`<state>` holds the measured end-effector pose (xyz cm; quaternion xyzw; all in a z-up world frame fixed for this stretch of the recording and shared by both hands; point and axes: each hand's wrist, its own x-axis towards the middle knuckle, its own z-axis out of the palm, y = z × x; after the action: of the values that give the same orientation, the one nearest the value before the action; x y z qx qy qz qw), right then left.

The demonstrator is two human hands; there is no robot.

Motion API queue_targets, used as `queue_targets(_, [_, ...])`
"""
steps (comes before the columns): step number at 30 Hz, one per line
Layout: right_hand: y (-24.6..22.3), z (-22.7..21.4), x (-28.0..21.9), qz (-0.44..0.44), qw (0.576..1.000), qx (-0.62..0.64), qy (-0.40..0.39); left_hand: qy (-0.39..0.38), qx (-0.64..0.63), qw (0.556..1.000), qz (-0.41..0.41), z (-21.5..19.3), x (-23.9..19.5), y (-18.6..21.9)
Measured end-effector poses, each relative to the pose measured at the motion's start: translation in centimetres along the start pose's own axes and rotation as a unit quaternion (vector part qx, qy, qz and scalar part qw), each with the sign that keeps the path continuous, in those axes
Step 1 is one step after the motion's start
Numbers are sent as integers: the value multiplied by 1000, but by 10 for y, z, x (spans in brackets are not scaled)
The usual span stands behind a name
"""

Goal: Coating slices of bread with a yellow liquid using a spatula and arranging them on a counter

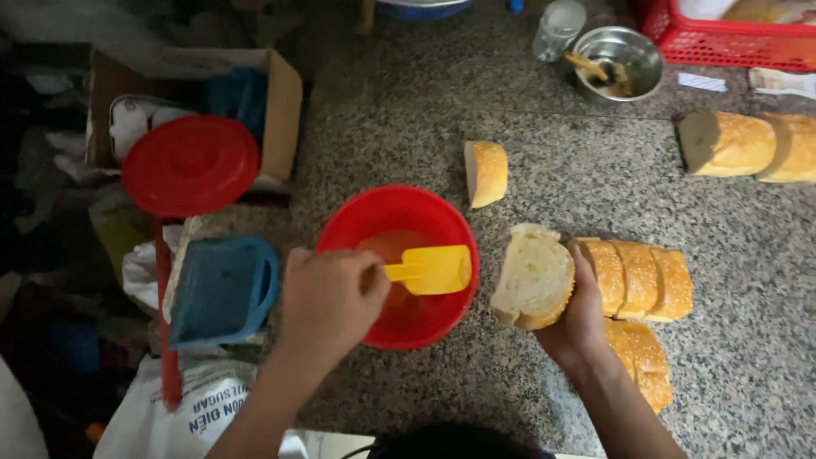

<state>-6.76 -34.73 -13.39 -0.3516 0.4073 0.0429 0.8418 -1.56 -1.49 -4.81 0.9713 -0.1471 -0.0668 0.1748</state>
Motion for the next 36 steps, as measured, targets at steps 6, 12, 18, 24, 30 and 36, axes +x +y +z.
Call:
queue_targets(6, [-21, 48, -33, -8, 999, 21, -28, 118, 51, 986, 111, -57, -10, 25])
queue_targets(12, [-17, 44, -28, 6, 998, 40, -42, 345, 250, 849, 312, -43, -21, 69])
queue_targets(18, [-24, 19, -13, 39, 996, 71, -42, 256, 305, 829, 392, -25, -44, 26])
queue_targets(24, [-26, 3, -9, 119, 988, 7, -99, 235, 92, 912, 324, -94, -15, 54])
queue_targets(30, [-19, 17, -34, 177, 972, -38, -152, 256, 157, 835, 461, -96, 33, 101])
queue_targets(36, [-27, 7, -33, 168, 974, -35, -147, 256, 100, 855, 440, -89, 41, 100])
